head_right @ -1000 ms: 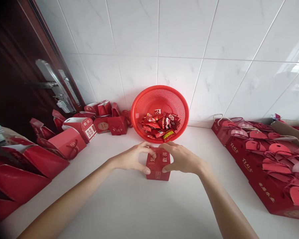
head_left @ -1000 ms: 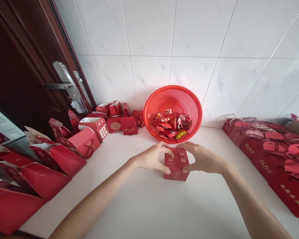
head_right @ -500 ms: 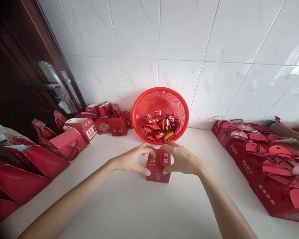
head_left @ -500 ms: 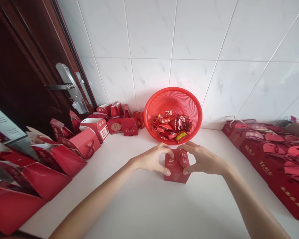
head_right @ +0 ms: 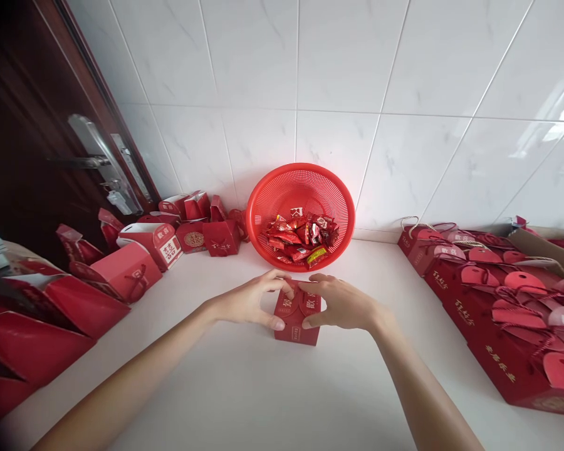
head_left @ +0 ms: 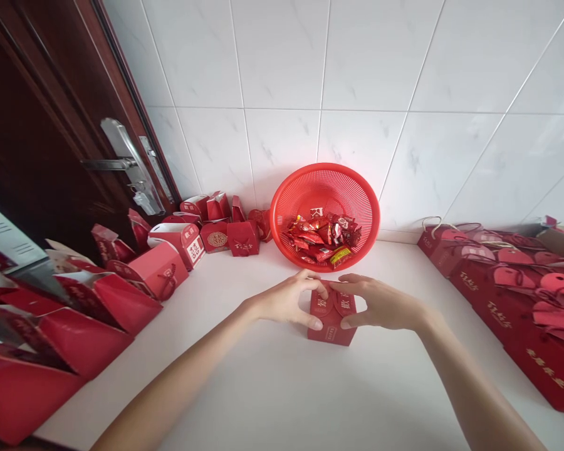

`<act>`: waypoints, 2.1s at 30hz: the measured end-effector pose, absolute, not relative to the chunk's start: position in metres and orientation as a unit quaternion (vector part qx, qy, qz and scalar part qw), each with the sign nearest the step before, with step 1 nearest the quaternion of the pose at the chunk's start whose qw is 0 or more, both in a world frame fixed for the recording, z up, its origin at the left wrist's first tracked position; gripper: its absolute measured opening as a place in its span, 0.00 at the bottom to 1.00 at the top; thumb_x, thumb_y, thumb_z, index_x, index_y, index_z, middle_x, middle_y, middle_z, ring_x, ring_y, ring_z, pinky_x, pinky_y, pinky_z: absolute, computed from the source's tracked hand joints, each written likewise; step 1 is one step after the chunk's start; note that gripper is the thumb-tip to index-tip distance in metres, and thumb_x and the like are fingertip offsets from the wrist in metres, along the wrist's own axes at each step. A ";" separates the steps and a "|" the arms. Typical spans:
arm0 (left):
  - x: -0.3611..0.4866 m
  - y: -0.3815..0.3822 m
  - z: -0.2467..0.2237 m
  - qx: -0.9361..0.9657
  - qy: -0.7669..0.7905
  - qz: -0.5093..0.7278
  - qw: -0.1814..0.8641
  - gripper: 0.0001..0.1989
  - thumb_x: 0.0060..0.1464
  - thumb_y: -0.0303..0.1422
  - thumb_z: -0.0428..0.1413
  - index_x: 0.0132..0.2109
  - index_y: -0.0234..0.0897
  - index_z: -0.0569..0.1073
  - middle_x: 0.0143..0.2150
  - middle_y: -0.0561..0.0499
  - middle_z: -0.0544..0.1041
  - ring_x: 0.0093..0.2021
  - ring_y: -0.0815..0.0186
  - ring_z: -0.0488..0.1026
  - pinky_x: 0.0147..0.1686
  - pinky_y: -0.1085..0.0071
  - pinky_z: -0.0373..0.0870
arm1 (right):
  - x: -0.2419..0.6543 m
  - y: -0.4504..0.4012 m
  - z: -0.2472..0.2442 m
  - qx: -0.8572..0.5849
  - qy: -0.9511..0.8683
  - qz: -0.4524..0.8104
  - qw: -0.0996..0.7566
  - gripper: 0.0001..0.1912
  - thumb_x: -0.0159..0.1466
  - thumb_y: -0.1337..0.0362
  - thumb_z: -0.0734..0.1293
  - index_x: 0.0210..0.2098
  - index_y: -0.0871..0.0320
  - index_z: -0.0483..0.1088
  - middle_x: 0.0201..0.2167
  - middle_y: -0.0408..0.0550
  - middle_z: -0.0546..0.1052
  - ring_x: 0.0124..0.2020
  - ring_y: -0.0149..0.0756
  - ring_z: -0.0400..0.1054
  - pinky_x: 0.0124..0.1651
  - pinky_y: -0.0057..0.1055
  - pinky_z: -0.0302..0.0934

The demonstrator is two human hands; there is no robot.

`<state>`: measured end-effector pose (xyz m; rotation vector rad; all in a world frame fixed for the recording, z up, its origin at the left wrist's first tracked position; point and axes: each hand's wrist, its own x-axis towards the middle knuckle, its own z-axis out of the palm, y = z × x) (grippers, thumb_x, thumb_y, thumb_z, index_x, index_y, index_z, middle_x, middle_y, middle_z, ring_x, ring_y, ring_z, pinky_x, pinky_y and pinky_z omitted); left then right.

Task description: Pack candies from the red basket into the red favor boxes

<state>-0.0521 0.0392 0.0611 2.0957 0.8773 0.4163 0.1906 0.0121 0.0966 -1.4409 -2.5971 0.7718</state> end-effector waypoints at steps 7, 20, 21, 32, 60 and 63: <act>-0.053 0.042 0.059 0.848 0.312 0.180 0.388 0.21 0.46 0.39 0.69 0.48 0.43 0.76 0.63 0.46 0.64 0.63 0.52 0.66 0.62 0.55 0.64 | 0.186 0.006 0.099 -0.476 -0.848 0.230 0.030 0.35 0.61 0.52 0.70 0.66 0.44 0.62 0.49 0.49 0.75 0.50 0.49 0.68 0.48 0.39 0.62; -0.050 0.054 0.040 0.746 0.289 0.229 0.555 0.33 0.52 0.42 0.66 0.63 0.47 0.67 0.67 0.44 0.66 0.65 0.53 0.66 0.63 0.52 0.63 | 0.178 0.000 0.109 -0.566 -0.817 0.108 0.014 0.26 0.61 0.48 0.67 0.57 0.47 0.71 0.37 0.48 0.77 0.36 0.43 0.71 0.35 0.32 0.54; -0.047 0.051 0.040 0.748 0.296 0.228 0.549 0.34 0.52 0.41 0.65 0.64 0.47 0.66 0.68 0.44 0.66 0.65 0.53 0.67 0.63 0.51 0.64 | 0.178 -0.001 0.110 -0.583 -0.807 0.090 0.016 0.24 0.62 0.47 0.66 0.54 0.50 0.72 0.35 0.48 0.77 0.36 0.43 0.72 0.34 0.32 0.53; -0.005 0.016 0.004 0.795 0.314 0.365 0.370 0.48 0.45 0.37 0.68 0.70 0.42 0.56 0.65 0.39 0.67 0.66 0.45 0.62 0.62 0.50 0.64 | 0.156 -0.007 0.100 -0.676 -0.734 0.064 0.009 0.20 0.63 0.46 0.64 0.41 0.57 0.70 0.35 0.52 0.75 0.35 0.44 0.73 0.33 0.31 0.52; 0.001 0.017 -0.037 0.817 0.319 0.407 0.257 0.52 0.50 0.33 0.62 0.73 0.43 0.38 0.70 0.35 0.55 0.70 0.45 0.55 0.66 0.44 0.58 | 0.140 -0.026 0.061 -0.694 -0.720 0.005 -0.005 0.39 0.72 0.46 0.54 0.72 0.67 0.47 0.63 0.74 0.61 0.58 0.57 0.64 0.48 0.42 0.65; -0.001 0.018 -0.035 0.820 0.307 0.403 0.266 0.51 0.52 0.35 0.62 0.73 0.47 0.38 0.71 0.37 0.54 0.70 0.46 0.55 0.66 0.46 0.59 | 0.147 -0.028 0.060 -0.689 -0.721 0.051 0.046 0.38 0.71 0.48 0.56 0.72 0.63 0.46 0.62 0.67 0.63 0.56 0.54 0.64 0.48 0.40 0.64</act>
